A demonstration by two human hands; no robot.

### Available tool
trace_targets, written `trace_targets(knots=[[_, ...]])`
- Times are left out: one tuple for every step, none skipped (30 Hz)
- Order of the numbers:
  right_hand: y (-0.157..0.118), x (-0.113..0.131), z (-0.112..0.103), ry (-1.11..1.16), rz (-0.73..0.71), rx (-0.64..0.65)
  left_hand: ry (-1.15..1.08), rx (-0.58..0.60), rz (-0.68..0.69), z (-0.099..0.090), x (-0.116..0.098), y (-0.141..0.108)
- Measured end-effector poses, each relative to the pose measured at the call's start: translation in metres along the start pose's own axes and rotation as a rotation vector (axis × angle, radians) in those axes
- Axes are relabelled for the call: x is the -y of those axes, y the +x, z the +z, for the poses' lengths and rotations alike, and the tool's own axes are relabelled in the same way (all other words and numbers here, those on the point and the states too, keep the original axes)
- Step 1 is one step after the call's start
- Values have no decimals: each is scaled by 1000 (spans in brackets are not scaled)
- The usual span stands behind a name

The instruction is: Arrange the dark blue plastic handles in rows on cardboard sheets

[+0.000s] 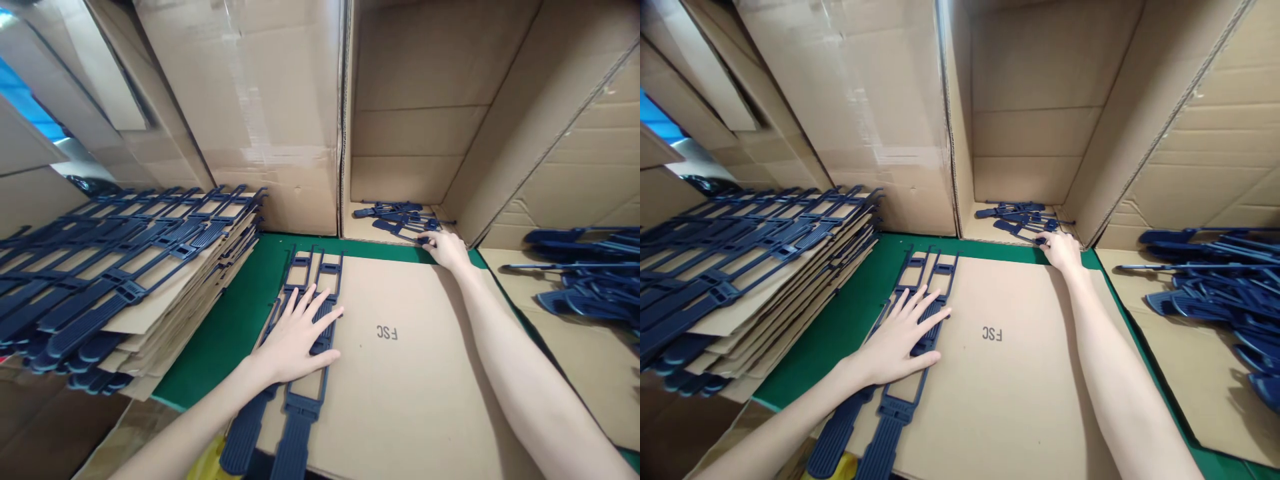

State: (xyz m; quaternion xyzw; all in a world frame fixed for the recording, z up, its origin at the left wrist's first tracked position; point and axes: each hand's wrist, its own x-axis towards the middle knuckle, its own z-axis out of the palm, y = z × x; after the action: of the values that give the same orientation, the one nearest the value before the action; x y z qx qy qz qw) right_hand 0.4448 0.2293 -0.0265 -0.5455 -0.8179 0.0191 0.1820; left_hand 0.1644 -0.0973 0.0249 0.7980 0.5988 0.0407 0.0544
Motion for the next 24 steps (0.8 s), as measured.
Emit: trace_targets(knots=[[0,1,0,14,-8,-7,2,-12,5,0,1,0],[0,2,-1,31,-16,-17,3,-19,13,0,2,-1],[0,2,-3,50,-26,-28,3,-27,22,-1,3,-1],[0,2,-5,72,-39,-37,2,-32,31,-3,4,-1],[1,0,-7,95,-55,-45,2,-35,39,-4,4,-2],[1,-2,-11,109,-72,-51,2,-35,45,-5,5,-2],[2,-5,-14,150,-83,-59,1,-32,49,-6,5,-2],[2,-8,-19,213,-88,-73,0,-29,52,-7,6,-2],[3,-10,-23,297,-87,-89,-2,-27,53,-7,6,-3],[4,-10,-28,400,-78,-107,-4,-23,54,-7,6,-3],[5,-8,-33,507,-65,-125,-7,-20,53,-7,5,-4],[6,-4,-39,597,-54,-144,-10,-16,51,-8,5,-4],[7,4,-45,681,-45,-163,-12,-12,46,-9,4,-4],[7,15,-52,766,-40,-175,-13,-12,40,-10,4,-4],[6,28,-60,878,-39,-179,-13,-15,32,-12,4,-3],[4,44,-68,1017,-42,-170,-9,-21,24,-15,4,-1],[0,61,-77,1173,-53,-132,-4,-29,15,-18,5,3],[-5,78,-85,1294,-75,-74,-1,-36,8,-20,8,7],[-11,94,-92,1380,-102,-3,3,-40,4,-23,11,13],[-18,109,-98,1432,-128,64,2,-45,5,-24,16,19],[-26,121,-103,1461,-151,122,1,-54,12,-24,22,25],[-35,131,-105,1482,-168,174,7,-65,19,-23,28,31],[-43,138,-106,1497,-179,219,18,-82,22,-20,34,36],[-52,142,-105,1506,-186,263,25,-89,25,-17,39,40]])
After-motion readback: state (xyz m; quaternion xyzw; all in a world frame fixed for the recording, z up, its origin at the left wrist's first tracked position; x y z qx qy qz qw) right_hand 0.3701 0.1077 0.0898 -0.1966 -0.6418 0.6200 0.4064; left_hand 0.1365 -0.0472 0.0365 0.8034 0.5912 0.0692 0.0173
